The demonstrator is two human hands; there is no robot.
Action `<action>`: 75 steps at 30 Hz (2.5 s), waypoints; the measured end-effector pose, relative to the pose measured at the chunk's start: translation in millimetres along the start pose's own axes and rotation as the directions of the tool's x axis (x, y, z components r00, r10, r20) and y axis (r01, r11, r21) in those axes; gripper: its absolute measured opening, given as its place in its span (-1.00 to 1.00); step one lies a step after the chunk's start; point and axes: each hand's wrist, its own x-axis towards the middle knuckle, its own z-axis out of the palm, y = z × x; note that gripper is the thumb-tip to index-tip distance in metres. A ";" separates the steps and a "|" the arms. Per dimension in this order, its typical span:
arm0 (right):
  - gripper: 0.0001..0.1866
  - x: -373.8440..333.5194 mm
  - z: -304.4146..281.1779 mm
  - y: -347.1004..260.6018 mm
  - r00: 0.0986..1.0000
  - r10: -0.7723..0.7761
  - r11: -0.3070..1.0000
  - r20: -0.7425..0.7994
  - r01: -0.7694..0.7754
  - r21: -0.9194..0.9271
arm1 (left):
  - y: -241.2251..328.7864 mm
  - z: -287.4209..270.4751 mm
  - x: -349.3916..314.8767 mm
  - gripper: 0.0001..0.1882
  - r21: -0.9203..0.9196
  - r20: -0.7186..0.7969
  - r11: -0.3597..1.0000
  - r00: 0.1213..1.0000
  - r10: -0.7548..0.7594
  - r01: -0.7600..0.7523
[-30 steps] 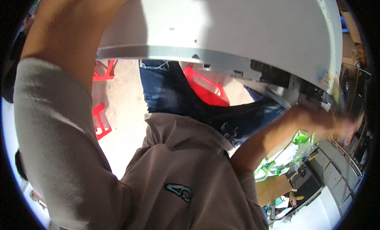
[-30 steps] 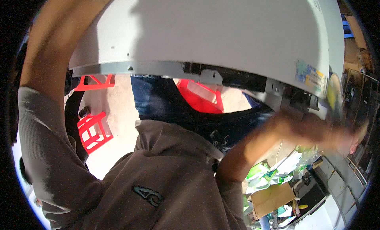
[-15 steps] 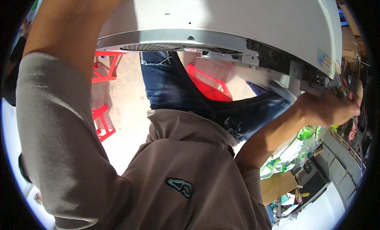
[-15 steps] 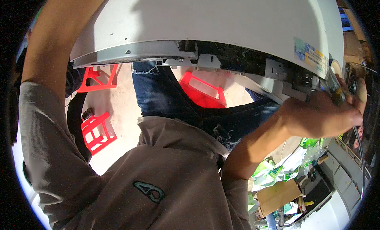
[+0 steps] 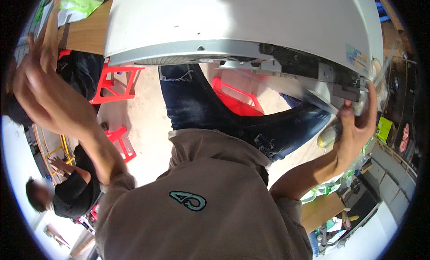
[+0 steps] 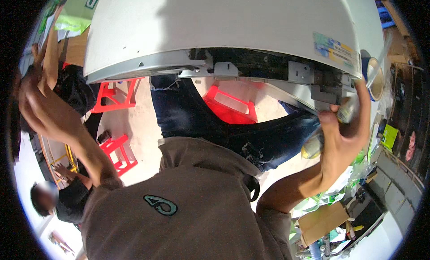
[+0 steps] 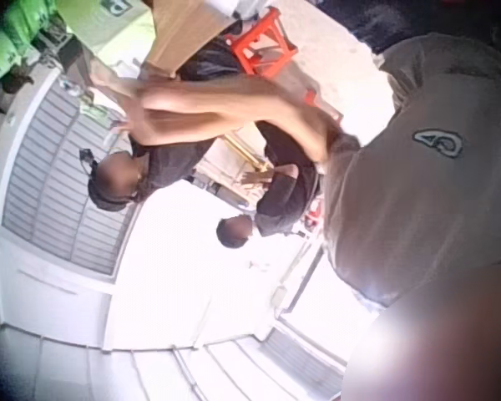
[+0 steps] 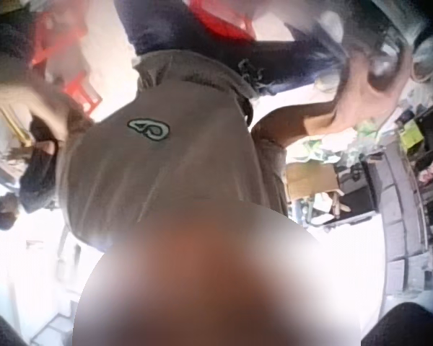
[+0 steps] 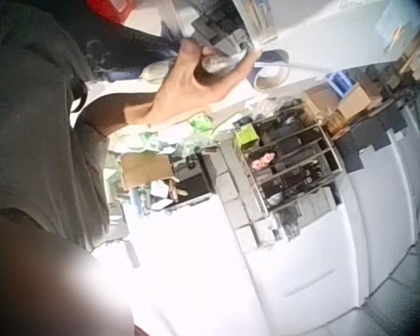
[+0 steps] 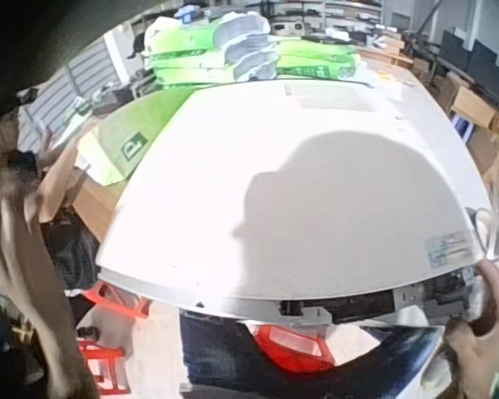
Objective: The person disassembles a computer by opening the desktop casing, removing internal metal components, and detaching blue cables from the motherboard using a screwdriver.
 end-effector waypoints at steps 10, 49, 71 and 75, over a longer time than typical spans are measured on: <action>0.05 26.5 22.9 18.3 0.991 -0.130 0.964 0.023 0.121 0.239 | 65.4 50.0 -119.7 -0.03 -0.522 0.319 0.422 0.628 -0.710 0.742; -0.32 -25.8 80.9 -4.7 0.784 -0.207 0.969 -0.586 0.248 -0.011 | 76.9 47.2 -27.7 -0.26 0.310 0.503 0.951 0.849 -0.160 -0.005; -0.55 12.6 6.6 10.0 0.987 0.087 0.959 -0.137 -0.045 0.279 | 224.0 195.8 70.2 -0.38 -0.209 0.948 0.881 0.132 0.289 -0.424; -0.52 11.9 0.9 11.3 0.995 0.067 0.948 -0.068 -0.042 0.314 | 214.0 218.9 72.4 -0.44 -0.365 0.906 0.858 0.073 0.416 -0.362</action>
